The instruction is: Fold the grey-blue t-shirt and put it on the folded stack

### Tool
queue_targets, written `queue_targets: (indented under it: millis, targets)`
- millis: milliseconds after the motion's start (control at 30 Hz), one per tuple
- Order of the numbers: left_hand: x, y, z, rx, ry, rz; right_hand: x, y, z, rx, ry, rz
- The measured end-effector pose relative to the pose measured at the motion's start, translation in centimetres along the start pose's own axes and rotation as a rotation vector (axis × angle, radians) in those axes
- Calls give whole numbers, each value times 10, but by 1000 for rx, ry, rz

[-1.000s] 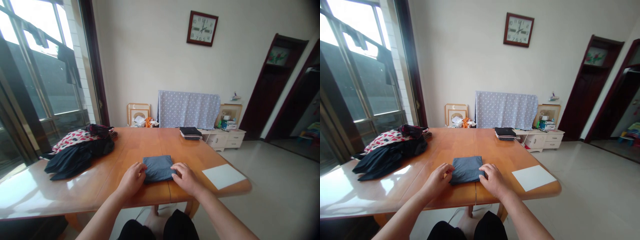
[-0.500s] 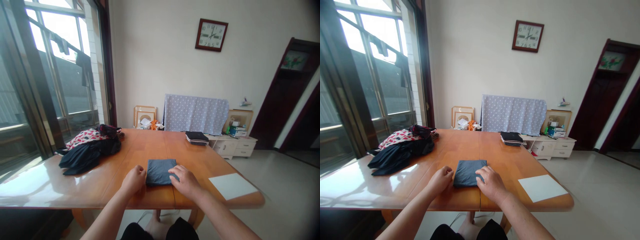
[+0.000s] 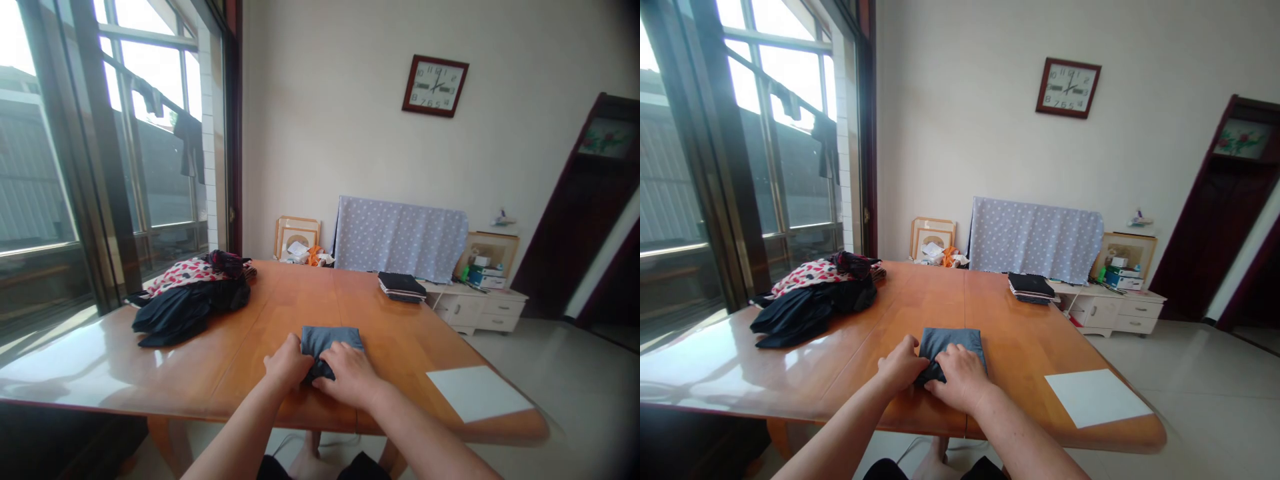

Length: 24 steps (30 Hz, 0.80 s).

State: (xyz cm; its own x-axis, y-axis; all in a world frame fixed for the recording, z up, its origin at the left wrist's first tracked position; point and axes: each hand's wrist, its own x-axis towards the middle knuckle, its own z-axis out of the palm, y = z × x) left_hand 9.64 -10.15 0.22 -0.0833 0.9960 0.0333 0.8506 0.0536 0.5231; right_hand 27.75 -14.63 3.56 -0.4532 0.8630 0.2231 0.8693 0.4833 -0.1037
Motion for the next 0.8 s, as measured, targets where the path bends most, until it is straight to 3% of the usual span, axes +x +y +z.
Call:
queue_targets:
  millis: [233,567,667,800]
  targets:
    - [5,5,4,-229,40,-38,6,-17,4,-100,25,21]
    - [-2,16,3,-931,48,-67,19,-25,21,-87,94,144]
    - [-6,20,-1,-1143,16,-1,24,-11,17,32,106,239]
    - [-13,21,-4,-1230,111,76,30,14,9,466,216,341]
